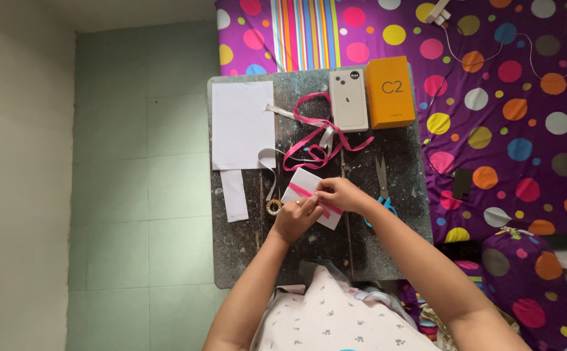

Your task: The person wraps a small white box with white paper, secures it with tape, and ties a pink ribbon around it. They use scissors to cut the ribbon and adjust the bow to finish the gift.

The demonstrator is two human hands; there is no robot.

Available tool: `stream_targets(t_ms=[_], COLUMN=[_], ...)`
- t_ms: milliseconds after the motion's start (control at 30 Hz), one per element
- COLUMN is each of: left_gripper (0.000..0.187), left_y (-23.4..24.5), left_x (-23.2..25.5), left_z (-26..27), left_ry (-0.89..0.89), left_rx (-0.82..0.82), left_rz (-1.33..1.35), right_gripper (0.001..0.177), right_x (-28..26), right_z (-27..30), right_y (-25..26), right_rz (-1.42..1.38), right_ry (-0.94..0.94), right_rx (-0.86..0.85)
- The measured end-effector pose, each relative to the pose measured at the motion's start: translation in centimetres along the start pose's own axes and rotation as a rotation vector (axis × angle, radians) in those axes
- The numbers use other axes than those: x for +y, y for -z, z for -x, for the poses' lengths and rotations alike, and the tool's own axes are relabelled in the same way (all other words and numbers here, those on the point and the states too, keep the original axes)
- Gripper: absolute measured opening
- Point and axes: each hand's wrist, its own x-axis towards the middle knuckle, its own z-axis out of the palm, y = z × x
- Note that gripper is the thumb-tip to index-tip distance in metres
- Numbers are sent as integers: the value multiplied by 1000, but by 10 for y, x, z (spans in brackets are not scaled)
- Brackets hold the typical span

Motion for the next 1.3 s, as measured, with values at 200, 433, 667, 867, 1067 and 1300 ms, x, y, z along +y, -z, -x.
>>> stream_targets(t_ms=[200, 433, 667, 867, 1067, 1300], left_gripper=[18, 17, 22, 22, 29, 34], left_y=[-3, -4, -6, -4, 13, 11], left_x=[6, 20, 33, 41, 65, 57], left_z=[4, 13, 19, 17, 23, 4], left_ry=[70, 127, 196, 266, 472, 765], left_rx=[65, 65, 7, -57, 121, 11], left_rz=[45, 100, 137, 198, 228, 199], right_gripper=[21, 21, 18, 19, 29, 29], right_x=[1, -25, -36, -34, -42, -48], right_z=[2, 13, 17, 16, 27, 86], right_y=[-7, -20, -31, -44, -22, -31], right_rz=[111, 377, 510, 583, 79, 438], right_ry=[44, 103, 70, 30, 127, 168], right_rx=[107, 306, 431, 501, 484, 523])
